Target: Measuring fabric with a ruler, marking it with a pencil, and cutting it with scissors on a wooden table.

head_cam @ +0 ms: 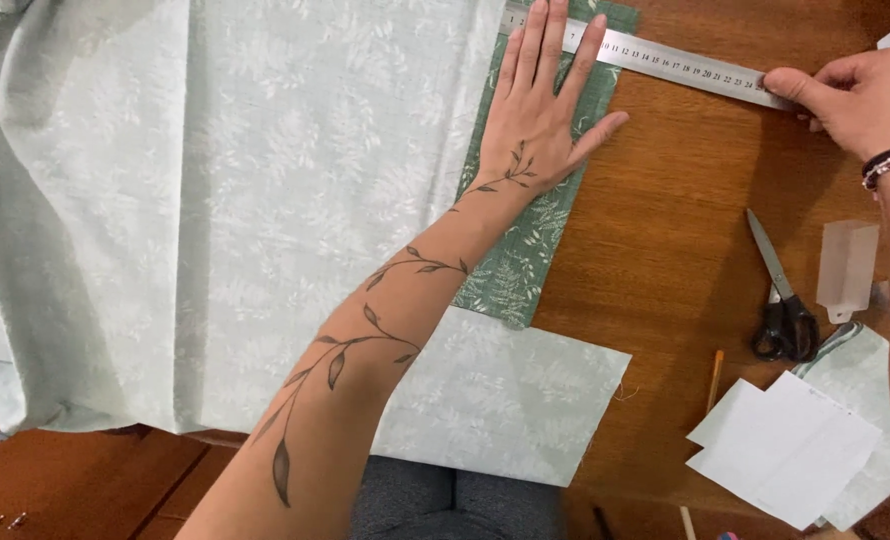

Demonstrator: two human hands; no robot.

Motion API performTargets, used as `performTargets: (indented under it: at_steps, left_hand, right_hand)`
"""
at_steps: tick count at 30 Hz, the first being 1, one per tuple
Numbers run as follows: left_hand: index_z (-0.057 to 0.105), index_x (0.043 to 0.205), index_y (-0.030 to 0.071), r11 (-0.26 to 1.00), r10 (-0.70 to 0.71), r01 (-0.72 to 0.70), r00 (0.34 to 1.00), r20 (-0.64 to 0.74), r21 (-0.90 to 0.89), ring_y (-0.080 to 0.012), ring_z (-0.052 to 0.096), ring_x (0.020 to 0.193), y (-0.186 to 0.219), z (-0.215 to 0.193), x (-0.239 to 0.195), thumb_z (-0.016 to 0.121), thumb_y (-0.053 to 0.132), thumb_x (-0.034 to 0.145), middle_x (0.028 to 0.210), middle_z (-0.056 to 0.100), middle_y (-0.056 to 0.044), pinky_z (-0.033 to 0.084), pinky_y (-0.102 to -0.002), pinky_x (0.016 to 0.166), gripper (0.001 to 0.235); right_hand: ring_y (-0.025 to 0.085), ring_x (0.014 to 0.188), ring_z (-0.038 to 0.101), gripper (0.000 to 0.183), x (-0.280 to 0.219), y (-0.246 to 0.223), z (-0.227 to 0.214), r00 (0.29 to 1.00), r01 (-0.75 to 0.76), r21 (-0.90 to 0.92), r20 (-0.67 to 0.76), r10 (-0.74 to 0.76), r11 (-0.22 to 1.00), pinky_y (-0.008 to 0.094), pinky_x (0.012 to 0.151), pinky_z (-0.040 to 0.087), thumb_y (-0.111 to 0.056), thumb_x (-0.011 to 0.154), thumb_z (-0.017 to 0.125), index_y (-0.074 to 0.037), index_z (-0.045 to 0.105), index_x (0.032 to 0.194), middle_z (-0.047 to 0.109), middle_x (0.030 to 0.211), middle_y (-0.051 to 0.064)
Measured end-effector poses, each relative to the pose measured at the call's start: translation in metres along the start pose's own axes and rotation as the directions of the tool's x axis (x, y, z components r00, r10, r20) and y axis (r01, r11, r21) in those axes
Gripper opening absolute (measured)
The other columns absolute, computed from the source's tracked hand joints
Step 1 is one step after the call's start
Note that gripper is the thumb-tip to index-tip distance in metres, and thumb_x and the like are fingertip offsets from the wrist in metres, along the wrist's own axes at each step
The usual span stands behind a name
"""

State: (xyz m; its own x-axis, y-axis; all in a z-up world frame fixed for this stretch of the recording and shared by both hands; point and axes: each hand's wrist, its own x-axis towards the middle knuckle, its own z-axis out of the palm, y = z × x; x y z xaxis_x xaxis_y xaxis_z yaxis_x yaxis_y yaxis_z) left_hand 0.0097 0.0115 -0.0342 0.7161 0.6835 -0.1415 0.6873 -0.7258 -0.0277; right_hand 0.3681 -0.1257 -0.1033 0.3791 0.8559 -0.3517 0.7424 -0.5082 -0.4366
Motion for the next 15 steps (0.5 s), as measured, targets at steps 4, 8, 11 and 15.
performTargets:
  at_steps: [4, 8, 11, 15]
  left_hand:
    - [0.014, 0.162, 0.018, 1.000, 0.001, -0.001, 1.000, 0.001, 0.003, -0.0333, 0.015, 0.154, 0.0001, -0.0001, 0.0001, 0.036, 0.087, 0.119, 0.163, 0.012, -0.019, 0.020, -0.043, 0.131, 0.084]
    - [0.014, 0.162, 0.018, 1.000, 0.000, 0.000, 1.000, 0.003, -0.004, -0.0330, 0.014, 0.154, -0.0002, -0.0010, -0.0002, 0.037, 0.086, 0.119, 0.163, 0.013, -0.019, 0.018, -0.042, 0.131, 0.084]
    - [0.013, 0.163, 0.018, 1.000, -0.005, 0.005, 1.000, 0.023, -0.020, -0.0323, 0.012, 0.154, -0.0002, -0.0043, -0.0010, 0.036, 0.085, 0.119, 0.164, 0.012, -0.019, 0.016, -0.042, 0.131, 0.083]
    - [0.013, 0.162, 0.018, 1.000, -0.014, 0.015, 0.999, 0.037, -0.028, -0.0316, 0.012, 0.154, 0.0010, -0.0053, -0.0010, 0.034, 0.083, 0.117, 0.164, 0.012, -0.019, 0.015, -0.042, 0.130, 0.082]
  right_hand:
    - [0.014, 0.057, 0.051, 0.067, 0.0022, 0.0033, 0.0008, 1.000, 0.016, -0.083, -0.010, -0.017, 0.996, 0.029, 0.051, 0.037, -0.051, 0.132, 0.080, -0.004, 0.071, 0.085, 0.061, 0.067, 0.010]
    - [0.014, 0.058, 0.051, 0.068, 0.0027, 0.0068, 0.0021, 0.999, 0.052, -0.085, -0.009, -0.052, 0.995, 0.029, 0.052, 0.037, -0.049, 0.133, 0.080, -0.002, 0.071, 0.084, 0.061, 0.066, 0.012]
    - [0.014, 0.057, 0.051, 0.067, 0.0018, 0.0048, 0.0020, 0.999, 0.051, -0.078, -0.016, -0.052, 0.996, 0.029, 0.052, 0.038, -0.048, 0.133, 0.080, -0.001, 0.072, 0.086, 0.061, 0.067, 0.012]
    - [0.011, 0.058, 0.052, 0.068, 0.0025, 0.0065, 0.0017, 1.000, 0.018, -0.071, -0.007, -0.019, 0.997, 0.025, 0.058, 0.038, -0.055, 0.132, 0.078, -0.006, 0.071, 0.086, 0.061, 0.066, 0.009]
